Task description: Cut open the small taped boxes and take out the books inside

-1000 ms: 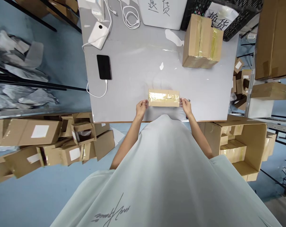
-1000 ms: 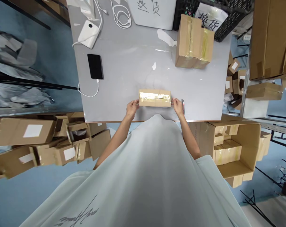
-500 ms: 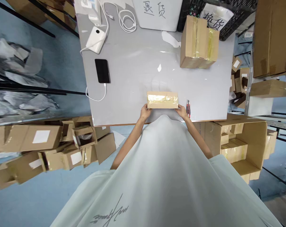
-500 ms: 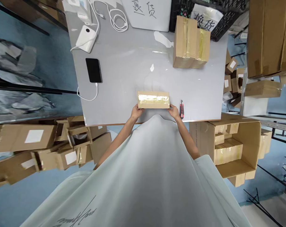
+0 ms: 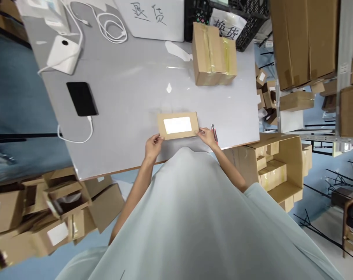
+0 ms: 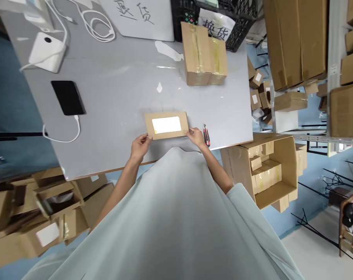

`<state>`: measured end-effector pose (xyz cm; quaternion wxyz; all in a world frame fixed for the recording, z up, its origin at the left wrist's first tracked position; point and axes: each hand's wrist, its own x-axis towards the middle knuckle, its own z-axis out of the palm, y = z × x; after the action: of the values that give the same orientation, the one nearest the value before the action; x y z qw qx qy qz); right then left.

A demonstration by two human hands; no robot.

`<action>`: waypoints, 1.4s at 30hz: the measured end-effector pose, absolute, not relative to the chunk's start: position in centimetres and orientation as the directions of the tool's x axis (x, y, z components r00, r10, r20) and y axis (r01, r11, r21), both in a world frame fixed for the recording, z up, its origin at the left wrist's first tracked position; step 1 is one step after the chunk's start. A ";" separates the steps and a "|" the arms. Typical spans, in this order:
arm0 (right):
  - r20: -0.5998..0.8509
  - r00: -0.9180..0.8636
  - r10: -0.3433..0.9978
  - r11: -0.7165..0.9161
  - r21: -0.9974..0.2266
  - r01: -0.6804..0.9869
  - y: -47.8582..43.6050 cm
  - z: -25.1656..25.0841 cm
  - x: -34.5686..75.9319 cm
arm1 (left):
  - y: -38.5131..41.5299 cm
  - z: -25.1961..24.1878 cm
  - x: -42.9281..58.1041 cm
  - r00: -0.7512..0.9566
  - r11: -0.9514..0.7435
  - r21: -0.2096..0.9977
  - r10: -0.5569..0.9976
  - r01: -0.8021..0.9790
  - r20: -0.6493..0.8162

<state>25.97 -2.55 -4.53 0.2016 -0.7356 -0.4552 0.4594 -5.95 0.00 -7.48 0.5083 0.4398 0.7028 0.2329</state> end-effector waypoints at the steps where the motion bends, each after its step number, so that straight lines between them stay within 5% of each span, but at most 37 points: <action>1: -0.510 0.160 0.845 -0.516 -0.702 0.491 -2.6 -4.6 26.0 | 0.0 -7.4 -5.9 -0.111 0.543 0.754 0.831 0.369 -0.544; 21: -0.595 0.143 0.791 -0.597 -0.698 0.395 -4.6 -4.1 26.0 | -1.2 -4.5 -4.9 -0.153 0.687 0.683 0.724 0.247 -0.673; 33: -0.347 0.235 0.908 -0.416 -0.816 0.401 -3.0 -1.7 27.6 | -0.7 -1.2 -5.8 -0.180 0.470 0.862 0.880 0.192 -0.440; 42: -0.443 0.257 0.859 -0.511 -0.780 0.362 -2.3 -2.2 26.6 | 0.5 -1.7 -5.6 -0.203 0.521 0.803 0.853 0.291 -0.480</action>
<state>26.61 -2.29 -2.20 0.2759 -0.7431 -0.4106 0.4506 -5.58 0.45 -1.73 0.4908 0.3970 0.7207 0.2866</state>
